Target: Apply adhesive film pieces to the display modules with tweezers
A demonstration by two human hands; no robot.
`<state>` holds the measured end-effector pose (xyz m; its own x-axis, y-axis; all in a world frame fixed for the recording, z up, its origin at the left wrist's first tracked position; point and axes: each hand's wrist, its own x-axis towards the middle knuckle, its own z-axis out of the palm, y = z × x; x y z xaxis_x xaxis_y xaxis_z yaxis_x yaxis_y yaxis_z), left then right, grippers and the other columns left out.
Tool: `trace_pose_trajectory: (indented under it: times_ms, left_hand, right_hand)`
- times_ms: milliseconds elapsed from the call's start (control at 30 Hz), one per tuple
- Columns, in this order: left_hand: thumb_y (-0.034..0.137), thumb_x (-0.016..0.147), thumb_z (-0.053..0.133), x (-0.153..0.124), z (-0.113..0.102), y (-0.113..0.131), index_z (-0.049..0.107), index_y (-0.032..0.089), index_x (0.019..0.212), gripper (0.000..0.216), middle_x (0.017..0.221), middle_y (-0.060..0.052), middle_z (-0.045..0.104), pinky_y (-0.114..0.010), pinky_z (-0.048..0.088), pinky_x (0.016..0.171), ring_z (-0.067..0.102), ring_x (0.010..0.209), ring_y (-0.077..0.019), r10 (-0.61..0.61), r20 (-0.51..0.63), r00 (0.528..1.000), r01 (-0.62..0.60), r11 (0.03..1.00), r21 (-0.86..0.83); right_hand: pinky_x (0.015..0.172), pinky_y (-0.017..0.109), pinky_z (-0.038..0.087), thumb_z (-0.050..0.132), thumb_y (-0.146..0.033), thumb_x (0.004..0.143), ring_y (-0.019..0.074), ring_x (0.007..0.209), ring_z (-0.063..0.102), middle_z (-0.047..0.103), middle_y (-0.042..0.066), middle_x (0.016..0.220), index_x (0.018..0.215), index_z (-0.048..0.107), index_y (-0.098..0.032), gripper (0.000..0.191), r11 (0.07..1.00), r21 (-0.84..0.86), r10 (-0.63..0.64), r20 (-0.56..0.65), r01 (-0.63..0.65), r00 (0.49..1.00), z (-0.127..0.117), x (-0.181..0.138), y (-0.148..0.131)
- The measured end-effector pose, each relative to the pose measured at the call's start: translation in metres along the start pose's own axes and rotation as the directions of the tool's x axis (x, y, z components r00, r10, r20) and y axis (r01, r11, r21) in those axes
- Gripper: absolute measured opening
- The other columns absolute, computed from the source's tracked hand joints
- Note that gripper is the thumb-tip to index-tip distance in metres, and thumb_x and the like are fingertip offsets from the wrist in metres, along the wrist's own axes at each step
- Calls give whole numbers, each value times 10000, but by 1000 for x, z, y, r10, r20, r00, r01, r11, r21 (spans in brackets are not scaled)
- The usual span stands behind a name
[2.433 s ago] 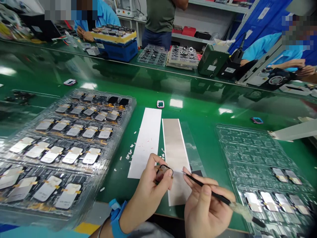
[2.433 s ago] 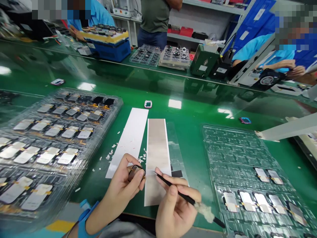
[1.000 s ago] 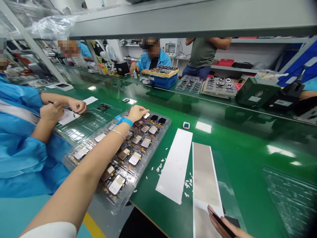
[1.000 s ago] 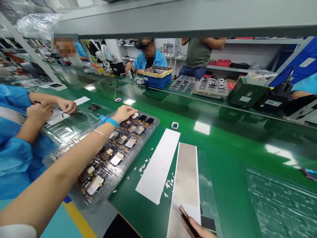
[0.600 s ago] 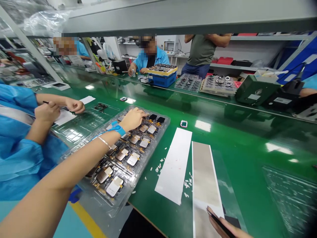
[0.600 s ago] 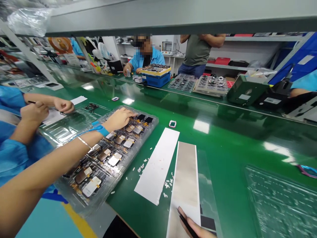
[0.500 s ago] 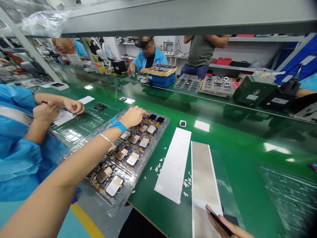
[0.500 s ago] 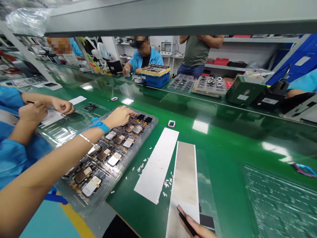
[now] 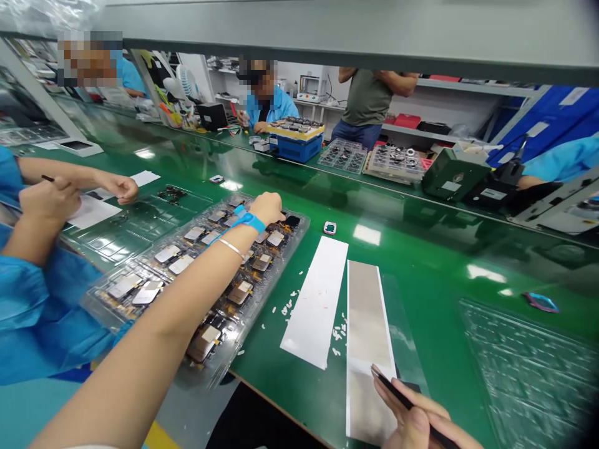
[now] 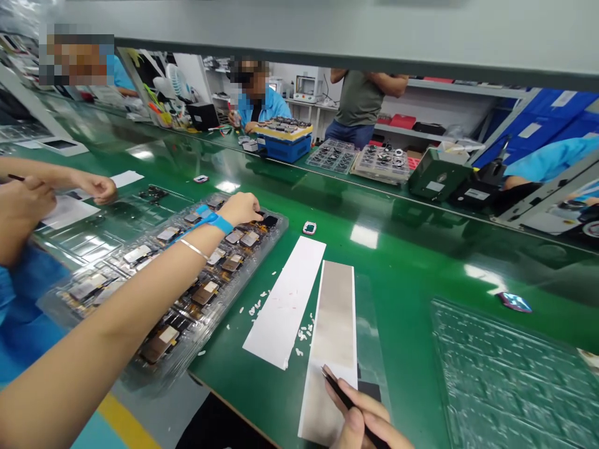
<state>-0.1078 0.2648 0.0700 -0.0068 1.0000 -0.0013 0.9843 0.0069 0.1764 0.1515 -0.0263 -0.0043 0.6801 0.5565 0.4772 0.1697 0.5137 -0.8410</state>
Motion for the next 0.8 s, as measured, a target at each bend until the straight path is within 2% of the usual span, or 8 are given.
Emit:
trace_pose_trajectory:
  times_ms: [133, 267, 400, 500, 567, 633, 733, 800]
  left_hand:
    - [306, 946, 630, -1, -10, 16, 583, 157, 1234, 328, 1231, -103, 607, -436, 552, 868, 636, 1050, -250, -8, -19, 1000, 8, 1000, 8]
    - [310, 946, 628, -19, -31, 20, 591, 146, 1213, 315, 1211, -101, 618, -444, 544, 874, 637, 1040, -244, 83, -32, 996, -84, 996, -16]
    - [190, 839, 660, -70, -53, 20, 718, 171, 933, 112, 959, -38, 713, -338, 494, 827, 671, 913, -257, 247, -34, 969, -249, 965, -80]
    - [175, 801, 608, -131, -54, 27, 696, 224, 848, 111, 871, -10, 719, -277, 455, 703, 670, 789, -222, 347, -36, 937, -348, 925, -154]
    - [250, 839, 560, -177, -46, 36, 639, 256, 867, 84, 784, -4, 704, -272, 420, 583, 625, 628, -194, 377, -21, 926, -371, 897, -239]
    - [305, 878, 528, -220, -34, 47, 586, 298, 915, 70, 746, -7, 684, -287, 377, 517, 570, 538, -193, 364, 10, 931, -311, 810, -497]
    - [308, 918, 523, -265, -13, 66, 534, 315, 963, 47, 767, -20, 647, -301, 412, 568, 597, 633, -216, 380, 67, 923, -211, 642, -737]
    - [318, 958, 488, -277, 4, 79, 516, 307, 977, 36, 791, -21, 617, -291, 431, 602, 589, 674, -205, 404, 80, 911, -161, 528, -834]
  right_hand:
    - [518, 335, 643, 607, -115, 898, 187, 709, 687, 655, 38, 806, 940, 543, -203, 117, 1000, 4, -20, -7, 20, 1000, -2, 0, 0]
    - [569, 332, 632, 606, -120, 896, 194, 733, 700, 666, 40, 815, 934, 554, -202, 104, 999, 33, 7, -7, -7, 1000, -2, -1, 1]
    - [701, 378, 615, 586, -140, 907, 214, 783, 712, 665, 45, 853, 951, 590, -175, 56, 997, 75, 23, 62, -27, 998, -4, 0, 5]
    - [720, 388, 582, 508, -153, 942, 216, 817, 693, 636, 43, 850, 966, 615, -179, 113, 997, 78, -23, 241, 5, 970, -5, 12, 0]
    - [623, 300, 527, 470, -144, 950, 172, 756, 643, 590, 33, 804, 933, 637, -195, 176, 998, 11, -65, 393, 66, 917, -6, 25, -10]
    - [517, 236, 434, 482, -131, 935, 128, 672, 568, 549, 30, 789, 912, 654, -203, 188, 982, -89, -94, 542, 169, 835, -4, 39, -25]
    - [473, 225, 407, 585, -121, 872, 107, 614, 534, 548, 27, 805, 967, 640, -192, 130, 935, -110, -153, 731, 336, 665, 5, 53, -45]
    - [495, 221, 435, 617, -92, 846, 104, 614, 559, 567, 22, 794, 964, 624, -179, 147, 894, -58, -229, 793, 444, 565, 13, 57, -48]
